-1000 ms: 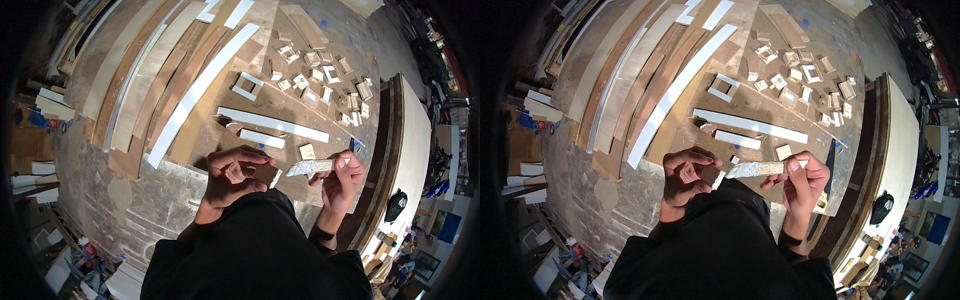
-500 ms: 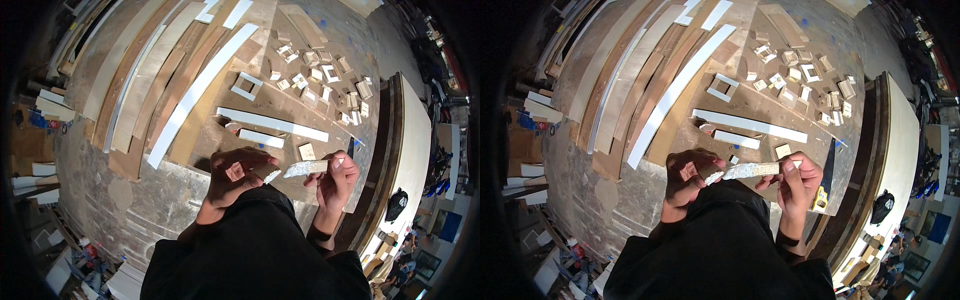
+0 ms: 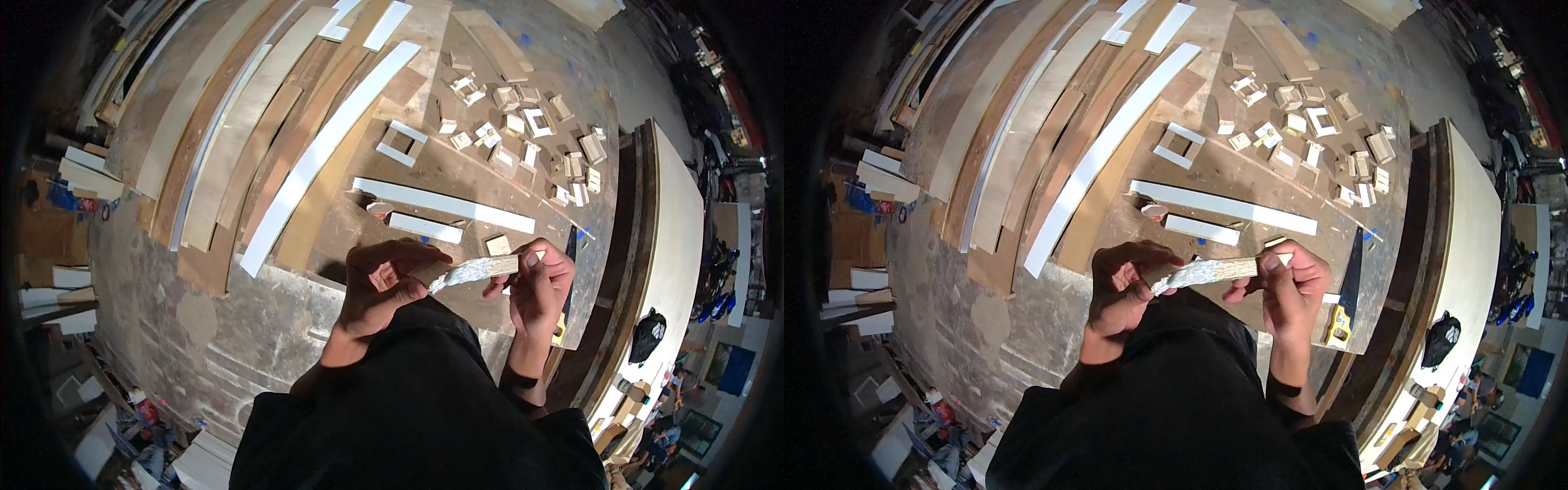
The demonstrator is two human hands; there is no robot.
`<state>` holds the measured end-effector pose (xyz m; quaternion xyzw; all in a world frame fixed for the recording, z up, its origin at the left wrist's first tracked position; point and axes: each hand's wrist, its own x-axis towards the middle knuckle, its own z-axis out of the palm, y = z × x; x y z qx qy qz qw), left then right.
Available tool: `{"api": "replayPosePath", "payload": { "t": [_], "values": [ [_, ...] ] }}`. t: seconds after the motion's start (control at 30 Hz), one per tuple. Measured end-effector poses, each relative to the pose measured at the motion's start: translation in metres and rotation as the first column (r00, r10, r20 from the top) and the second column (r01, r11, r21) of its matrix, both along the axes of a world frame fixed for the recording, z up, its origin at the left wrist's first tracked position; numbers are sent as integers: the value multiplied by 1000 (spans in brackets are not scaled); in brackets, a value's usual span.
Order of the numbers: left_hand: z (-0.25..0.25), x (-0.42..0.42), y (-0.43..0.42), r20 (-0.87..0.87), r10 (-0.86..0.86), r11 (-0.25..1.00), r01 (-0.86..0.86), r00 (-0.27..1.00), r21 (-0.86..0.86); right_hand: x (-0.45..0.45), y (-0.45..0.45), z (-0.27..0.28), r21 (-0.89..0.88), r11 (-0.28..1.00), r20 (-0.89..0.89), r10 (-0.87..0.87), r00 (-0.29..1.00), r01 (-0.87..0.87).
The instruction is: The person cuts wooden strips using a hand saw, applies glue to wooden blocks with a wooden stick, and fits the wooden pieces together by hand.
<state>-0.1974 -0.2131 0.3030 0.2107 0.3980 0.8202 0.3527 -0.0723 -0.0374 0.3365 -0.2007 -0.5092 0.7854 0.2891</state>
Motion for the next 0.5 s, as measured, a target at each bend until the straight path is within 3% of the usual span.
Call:
{"api": "replayPosePath", "payload": {
  "t": [0.3,0.4,0.5],
  "values": [
    [-1,3,0,12,2,998,-1,1000,-66,-1,0,5,39,999,-21,20,1000,-19],
    [-3,2,0,13,8,1000,-7,1000,-20,0,6,-3,0,998,5,-55,998,55],
    [-4,3,-1,36,-1,999,2,999,-39,1,4,0,-17,1000,-34,-1,999,0]
  ]
}}
